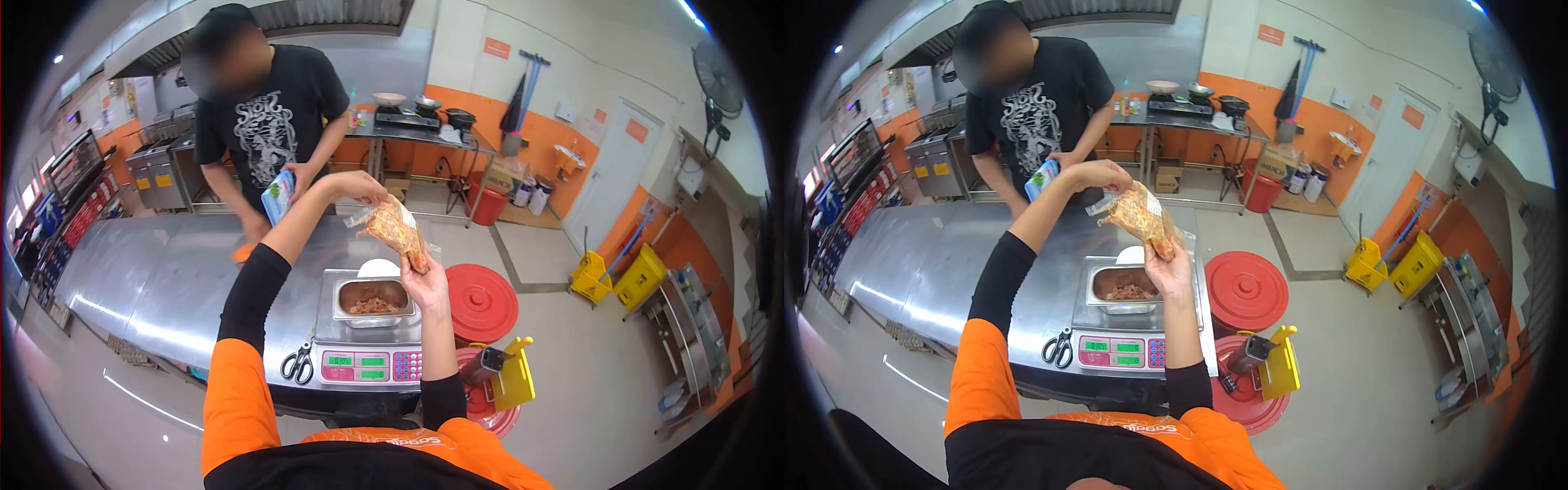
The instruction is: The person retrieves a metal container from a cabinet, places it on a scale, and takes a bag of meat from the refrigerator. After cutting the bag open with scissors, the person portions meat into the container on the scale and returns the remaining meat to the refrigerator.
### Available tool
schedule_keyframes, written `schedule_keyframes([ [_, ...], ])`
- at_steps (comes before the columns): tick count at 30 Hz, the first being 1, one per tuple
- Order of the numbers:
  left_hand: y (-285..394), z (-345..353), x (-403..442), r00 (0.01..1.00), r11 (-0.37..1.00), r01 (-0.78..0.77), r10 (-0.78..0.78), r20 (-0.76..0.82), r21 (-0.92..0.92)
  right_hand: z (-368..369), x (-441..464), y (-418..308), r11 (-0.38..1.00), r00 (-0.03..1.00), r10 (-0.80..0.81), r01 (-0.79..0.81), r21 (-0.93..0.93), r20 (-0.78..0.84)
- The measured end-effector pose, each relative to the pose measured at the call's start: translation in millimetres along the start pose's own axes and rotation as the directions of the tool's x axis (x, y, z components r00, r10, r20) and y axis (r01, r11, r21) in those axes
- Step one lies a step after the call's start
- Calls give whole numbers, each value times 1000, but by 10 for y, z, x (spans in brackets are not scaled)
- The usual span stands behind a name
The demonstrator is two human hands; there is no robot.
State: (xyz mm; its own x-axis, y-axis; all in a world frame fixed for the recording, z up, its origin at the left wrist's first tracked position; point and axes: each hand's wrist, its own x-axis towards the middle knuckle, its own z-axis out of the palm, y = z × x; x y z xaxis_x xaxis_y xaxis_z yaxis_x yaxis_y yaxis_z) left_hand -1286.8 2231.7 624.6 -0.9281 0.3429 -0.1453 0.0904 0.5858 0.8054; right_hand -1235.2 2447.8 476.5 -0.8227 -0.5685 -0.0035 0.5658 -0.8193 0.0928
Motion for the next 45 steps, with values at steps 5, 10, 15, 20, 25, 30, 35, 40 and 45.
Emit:
schedule_keyframes([
  [5, 131, -327, -819, 965, 978, 185, -161, -206, 101, 67, 276, 575, 961, 960, 277, -277, 13, 44],
  [10, -325, -388, -1659, 882, 960, 278, -271, -385, -40, -117, 308, 1359, 763, 791, 610, -601, 237, 44],
  [15, -1008, -308, -2338, 830, 926, 368, -366, -422, -79, -676, 233, 2127, 536, 608, 791, -743, 400, 70],
  [20, -1869, -80, -2837, 767, 901, 421, -416, -489, -106, -1321, 197, 2744, 492, 517, 852, -737, 463, -82],
  [25, -2650, 223, -3028, 704, 882, 457, -436, -561, -112, -2110, 157, 3196, 448, 496, 864, -679, 582, -86],
  [30, -3080, 531, -2939, 655, 903, 308, -430, -621, -300, -2571, 206, 3266, 515, 541, 828, -637, 573, -143],
  [35, -3112, 690, -2966, 648, 875, 74, -407, -644, -479, -2450, 209, 3065, 540, 439, 832, -782, 311, -339],
  [40, -3235, 719, -2983, 613, 875, -3, -380, -692, -484, -1975, -100, 2700, 107, 727, 305, -668, -737, -615],
  [45, -3197, 723, -2983, 595, 882, 90, -421, -685, -463, -1485, -224, 2959, -358, 930, -28, 334, -872, 367],
])
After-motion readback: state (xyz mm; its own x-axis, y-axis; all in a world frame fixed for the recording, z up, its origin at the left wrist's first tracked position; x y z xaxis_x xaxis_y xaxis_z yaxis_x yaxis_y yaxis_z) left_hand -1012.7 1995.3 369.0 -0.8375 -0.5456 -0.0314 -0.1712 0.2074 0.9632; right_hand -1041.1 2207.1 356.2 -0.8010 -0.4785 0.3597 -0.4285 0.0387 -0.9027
